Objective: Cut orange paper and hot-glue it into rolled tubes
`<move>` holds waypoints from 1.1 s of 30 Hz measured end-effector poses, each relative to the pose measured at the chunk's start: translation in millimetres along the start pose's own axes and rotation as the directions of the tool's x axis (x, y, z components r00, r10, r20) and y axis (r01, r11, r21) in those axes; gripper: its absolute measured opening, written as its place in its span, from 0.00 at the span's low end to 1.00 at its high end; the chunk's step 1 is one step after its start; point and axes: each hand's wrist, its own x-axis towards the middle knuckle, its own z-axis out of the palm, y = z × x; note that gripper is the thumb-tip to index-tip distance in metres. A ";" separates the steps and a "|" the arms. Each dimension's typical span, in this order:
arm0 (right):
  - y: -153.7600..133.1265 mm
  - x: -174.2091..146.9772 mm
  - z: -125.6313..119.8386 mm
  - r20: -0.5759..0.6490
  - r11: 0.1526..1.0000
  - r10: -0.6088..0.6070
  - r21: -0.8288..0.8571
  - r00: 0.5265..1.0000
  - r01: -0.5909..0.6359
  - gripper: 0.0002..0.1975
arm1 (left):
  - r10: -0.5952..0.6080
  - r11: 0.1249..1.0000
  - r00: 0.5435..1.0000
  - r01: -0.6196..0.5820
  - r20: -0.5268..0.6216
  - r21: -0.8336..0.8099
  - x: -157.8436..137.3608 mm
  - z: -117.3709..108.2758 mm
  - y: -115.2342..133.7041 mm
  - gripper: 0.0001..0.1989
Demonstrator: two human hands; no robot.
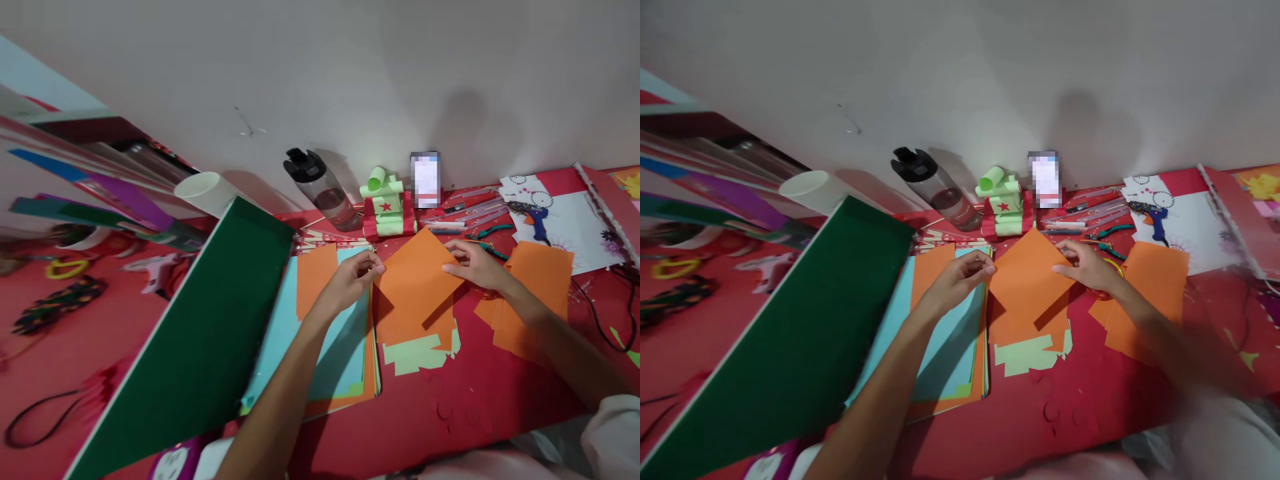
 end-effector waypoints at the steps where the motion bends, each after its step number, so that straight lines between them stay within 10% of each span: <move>1: -3.5 -0.6 -3.2 -0.032 0.999 -0.024 -0.022 0.999 0.024 0.18 | -0.012 1.000 0.999 0.013 0.042 -0.016 -1.3 0.6 2.6 0.19; 9: -38.9 -0.2 -30.4 0.027 0.969 -0.135 -0.205 0.990 0.138 0.12 | 0.028 0.999 0.972 -0.033 0.233 0.018 0.4 11.1 41.0 0.20; 24: -54.7 20.9 -43.6 -0.356 0.957 -0.182 0.149 0.917 0.248 0.28 | 0.157 0.958 0.964 -0.202 -0.216 -0.206 47.7 21.3 78.7 0.16; 33: -44.5 24.4 -53.8 -0.328 0.977 -0.202 -0.137 0.923 0.165 0.15 | 0.189 0.963 0.970 -0.213 -0.153 -0.164 46.1 14.2 72.2 0.20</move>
